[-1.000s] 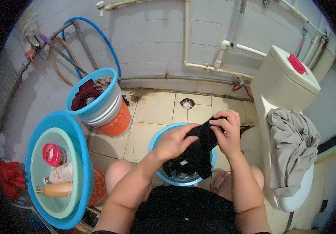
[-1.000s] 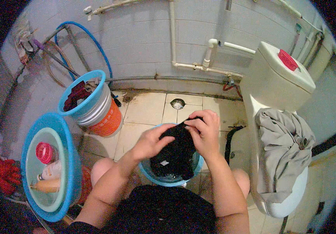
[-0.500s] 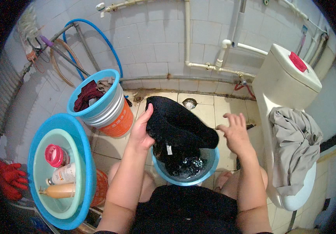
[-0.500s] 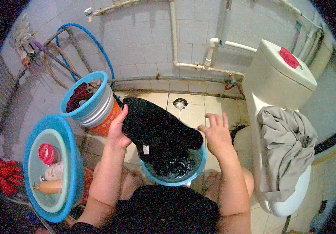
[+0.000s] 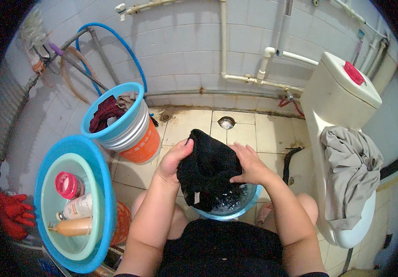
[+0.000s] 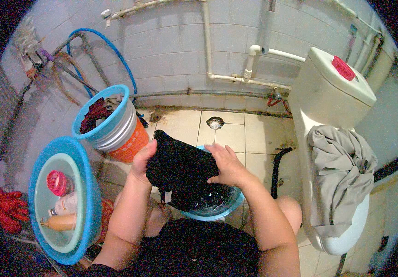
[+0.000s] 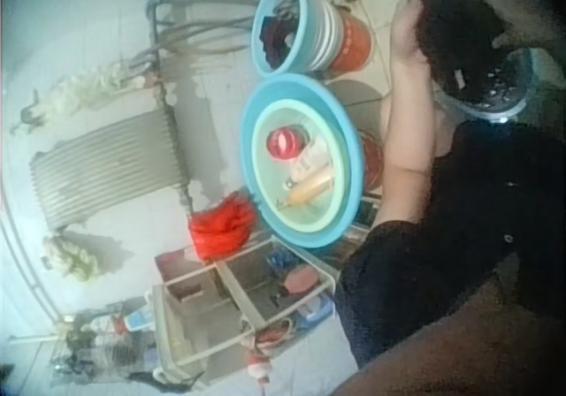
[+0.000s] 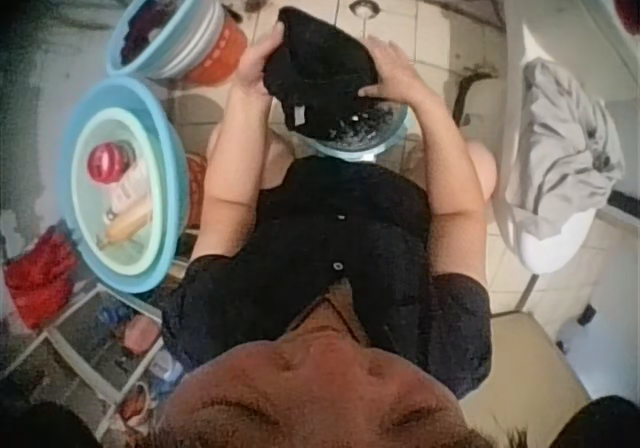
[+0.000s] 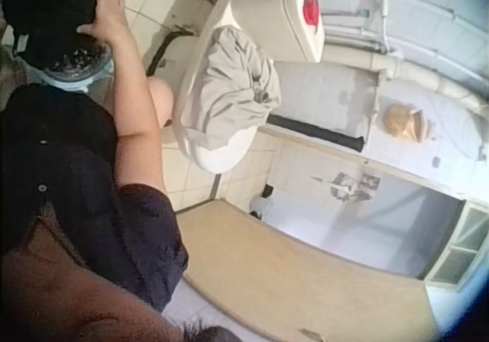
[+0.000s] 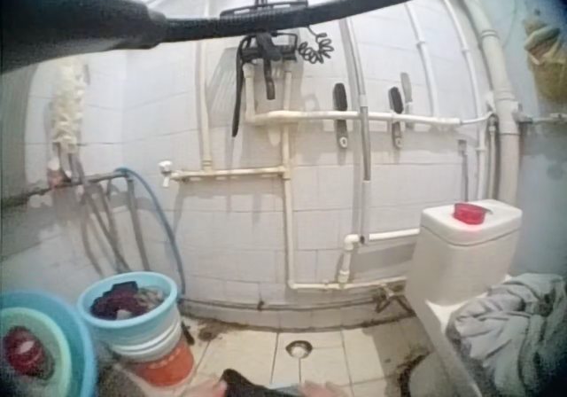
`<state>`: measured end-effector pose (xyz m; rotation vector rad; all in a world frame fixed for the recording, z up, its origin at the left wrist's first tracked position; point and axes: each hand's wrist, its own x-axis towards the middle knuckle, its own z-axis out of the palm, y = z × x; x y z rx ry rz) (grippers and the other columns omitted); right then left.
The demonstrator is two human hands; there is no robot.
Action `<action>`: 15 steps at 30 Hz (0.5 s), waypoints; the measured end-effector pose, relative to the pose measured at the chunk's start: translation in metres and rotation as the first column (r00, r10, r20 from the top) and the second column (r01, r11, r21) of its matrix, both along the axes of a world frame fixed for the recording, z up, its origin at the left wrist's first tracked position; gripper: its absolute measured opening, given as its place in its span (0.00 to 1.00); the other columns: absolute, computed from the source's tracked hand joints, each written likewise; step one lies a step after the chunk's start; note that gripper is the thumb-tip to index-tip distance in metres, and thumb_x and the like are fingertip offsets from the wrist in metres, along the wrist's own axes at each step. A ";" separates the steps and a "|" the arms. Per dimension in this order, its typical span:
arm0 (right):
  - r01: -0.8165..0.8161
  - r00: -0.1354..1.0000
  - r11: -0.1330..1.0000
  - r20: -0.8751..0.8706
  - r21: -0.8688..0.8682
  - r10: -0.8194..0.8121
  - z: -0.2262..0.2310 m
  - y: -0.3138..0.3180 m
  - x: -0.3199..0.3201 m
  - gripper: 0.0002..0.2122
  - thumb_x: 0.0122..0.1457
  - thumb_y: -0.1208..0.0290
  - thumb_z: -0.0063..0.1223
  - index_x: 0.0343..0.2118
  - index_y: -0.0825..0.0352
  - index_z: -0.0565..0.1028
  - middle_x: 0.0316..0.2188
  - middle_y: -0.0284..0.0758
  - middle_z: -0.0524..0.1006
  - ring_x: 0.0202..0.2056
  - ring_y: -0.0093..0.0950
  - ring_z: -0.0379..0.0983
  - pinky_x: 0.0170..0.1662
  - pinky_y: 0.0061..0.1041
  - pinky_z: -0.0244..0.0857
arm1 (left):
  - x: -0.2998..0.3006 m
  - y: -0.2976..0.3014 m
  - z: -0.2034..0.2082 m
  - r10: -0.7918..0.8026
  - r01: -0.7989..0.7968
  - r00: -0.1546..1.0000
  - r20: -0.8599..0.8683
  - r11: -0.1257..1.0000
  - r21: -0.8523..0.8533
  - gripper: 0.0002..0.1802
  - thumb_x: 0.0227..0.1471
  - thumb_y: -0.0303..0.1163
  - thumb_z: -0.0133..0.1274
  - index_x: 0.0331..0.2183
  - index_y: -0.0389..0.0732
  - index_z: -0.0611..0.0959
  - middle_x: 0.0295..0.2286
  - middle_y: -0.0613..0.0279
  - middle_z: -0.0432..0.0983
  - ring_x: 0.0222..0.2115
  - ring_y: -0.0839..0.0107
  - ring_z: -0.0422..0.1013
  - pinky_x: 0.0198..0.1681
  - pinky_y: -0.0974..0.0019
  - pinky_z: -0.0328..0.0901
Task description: The person sits on the bathroom floor and hand-washes a black garment in a blue basin filled with water. They scrub the fabric, wring it out, and repeatedly submerge it. At 00:26, they add detergent from a pink container into the basin and continue washing the garment by hand.
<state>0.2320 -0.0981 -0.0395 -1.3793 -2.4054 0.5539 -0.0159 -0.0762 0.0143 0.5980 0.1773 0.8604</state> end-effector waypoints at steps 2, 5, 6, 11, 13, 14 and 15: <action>-0.048 0.998 0.985 -0.052 -0.164 0.040 -0.008 -0.003 -0.006 0.48 0.34 0.63 0.68 0.58 0.62 0.49 0.54 0.46 0.60 0.57 0.42 0.53 0.61 0.43 0.38 | -0.003 0.003 0.000 0.052 -0.051 0.998 0.030 0.998 -0.032 0.19 0.57 0.39 0.42 0.41 0.33 0.74 0.38 0.52 0.74 0.39 0.62 0.72 0.44 0.61 0.66; -0.063 0.995 0.967 -0.093 -0.248 0.041 -0.025 -0.016 -0.020 0.46 0.37 0.64 0.66 0.58 0.63 0.47 0.50 0.47 0.65 0.54 0.42 0.59 0.59 0.42 0.46 | -0.010 0.012 0.003 0.176 -0.173 0.980 0.090 0.984 -0.042 0.19 0.57 0.40 0.42 0.41 0.35 0.75 0.38 0.52 0.74 0.39 0.61 0.72 0.45 0.58 0.65; -0.048 0.994 0.946 -0.108 -0.321 0.014 -0.024 -0.020 -0.027 0.45 0.38 0.65 0.66 0.58 0.63 0.47 0.50 0.47 0.65 0.54 0.42 0.60 0.57 0.40 0.50 | -0.010 0.013 0.005 0.170 -0.162 0.977 0.128 0.984 -0.071 0.18 0.57 0.40 0.42 0.40 0.35 0.75 0.38 0.53 0.74 0.39 0.60 0.71 0.46 0.58 0.65; -0.073 0.937 0.865 -0.330 -0.496 -0.110 -0.031 -0.036 -0.039 0.45 0.39 0.69 0.65 0.58 0.63 0.46 0.49 0.50 0.65 0.52 0.45 0.61 0.54 0.35 0.56 | -0.013 0.019 0.008 0.331 -0.306 0.932 0.146 0.937 -0.170 0.18 0.56 0.40 0.43 0.38 0.37 0.77 0.38 0.53 0.75 0.39 0.58 0.71 0.46 0.55 0.64; -0.119 0.923 0.861 -0.375 -0.494 -0.087 -0.038 -0.035 -0.038 0.44 0.40 0.71 0.64 0.58 0.63 0.46 0.49 0.50 0.65 0.51 0.45 0.62 0.54 0.35 0.56 | -0.015 0.021 0.008 0.377 -0.352 0.915 0.145 0.920 -0.176 0.17 0.55 0.40 0.44 0.38 0.37 0.77 0.38 0.53 0.75 0.39 0.58 0.71 0.46 0.55 0.64; -0.139 0.923 0.847 -0.377 -0.513 -0.077 -0.038 -0.033 -0.037 0.43 0.40 0.71 0.64 0.58 0.64 0.47 0.50 0.49 0.64 0.51 0.46 0.61 0.54 0.35 0.55 | -0.016 0.023 0.007 0.377 -0.349 0.912 0.159 0.920 -0.178 0.17 0.55 0.40 0.44 0.38 0.37 0.77 0.38 0.53 0.74 0.39 0.58 0.71 0.47 0.55 0.64; -0.161 0.924 0.831 -0.378 -0.532 -0.063 -0.039 -0.031 -0.037 0.42 0.41 0.72 0.64 0.58 0.65 0.48 0.50 0.48 0.63 0.51 0.46 0.61 0.55 0.35 0.55 | -0.017 0.025 0.006 0.380 -0.350 0.908 0.174 0.919 -0.181 0.17 0.55 0.40 0.45 0.38 0.37 0.77 0.38 0.53 0.74 0.39 0.58 0.71 0.47 0.55 0.64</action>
